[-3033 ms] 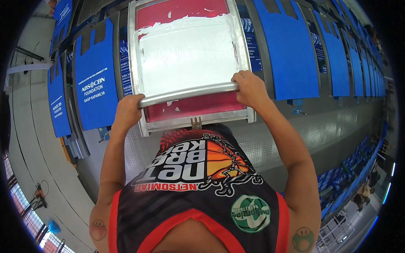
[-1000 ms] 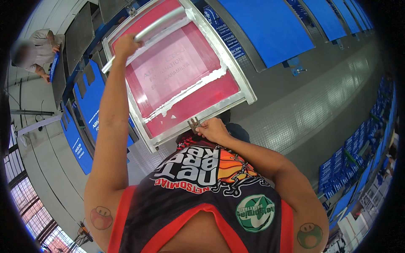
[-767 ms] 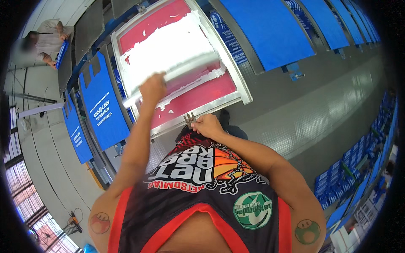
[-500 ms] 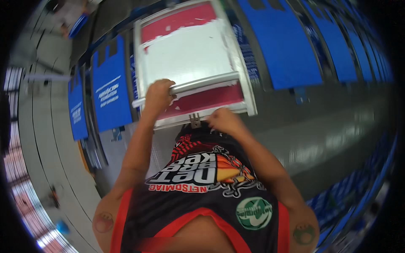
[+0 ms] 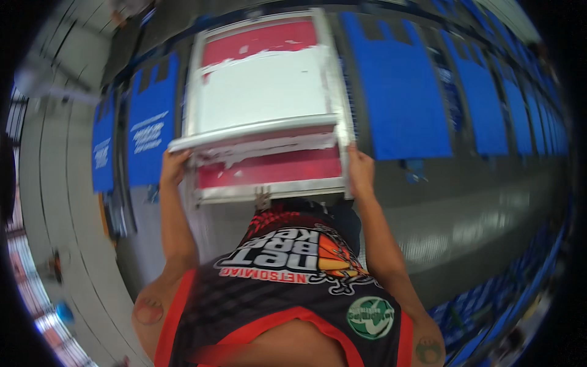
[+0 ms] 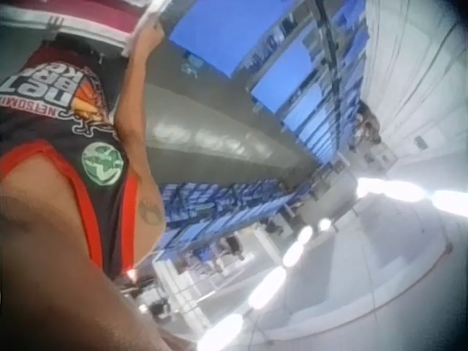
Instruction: Manually apply white ink to fabric using a screen printing frame and squeegee.
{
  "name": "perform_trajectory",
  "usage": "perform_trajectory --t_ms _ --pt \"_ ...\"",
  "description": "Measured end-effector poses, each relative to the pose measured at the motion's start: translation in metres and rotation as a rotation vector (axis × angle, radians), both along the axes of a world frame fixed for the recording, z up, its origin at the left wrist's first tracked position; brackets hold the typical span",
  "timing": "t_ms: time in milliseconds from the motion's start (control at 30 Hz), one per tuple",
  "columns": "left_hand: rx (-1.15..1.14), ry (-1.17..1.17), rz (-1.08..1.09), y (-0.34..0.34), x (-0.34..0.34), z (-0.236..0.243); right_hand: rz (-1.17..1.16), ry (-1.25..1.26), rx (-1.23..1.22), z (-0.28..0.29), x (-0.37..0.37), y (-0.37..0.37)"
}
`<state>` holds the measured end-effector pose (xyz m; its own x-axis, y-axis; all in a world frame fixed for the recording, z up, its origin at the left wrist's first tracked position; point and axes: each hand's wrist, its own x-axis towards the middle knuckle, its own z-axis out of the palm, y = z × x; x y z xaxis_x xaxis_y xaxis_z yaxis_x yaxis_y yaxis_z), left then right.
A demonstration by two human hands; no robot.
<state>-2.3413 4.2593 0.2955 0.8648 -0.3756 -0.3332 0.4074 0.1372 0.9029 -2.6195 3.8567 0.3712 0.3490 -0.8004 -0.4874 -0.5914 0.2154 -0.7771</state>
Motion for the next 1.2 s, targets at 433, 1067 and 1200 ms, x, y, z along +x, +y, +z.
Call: perform_trajectory --t_ms 433,1067,1200 --pt "0.112 -0.112 -0.138 -0.346 -0.136 0.09 -0.049 0.074 -0.228 0.091 -0.172 -0.278" --pt "0.256 -0.024 0.017 -0.389 -0.166 0.03 0.18 0.092 -0.311 0.027 -0.162 -0.379" --pt "0.139 0.012 -0.008 -0.391 -0.173 0.046 0.17 0.091 -0.275 0.019 -0.161 -0.379"
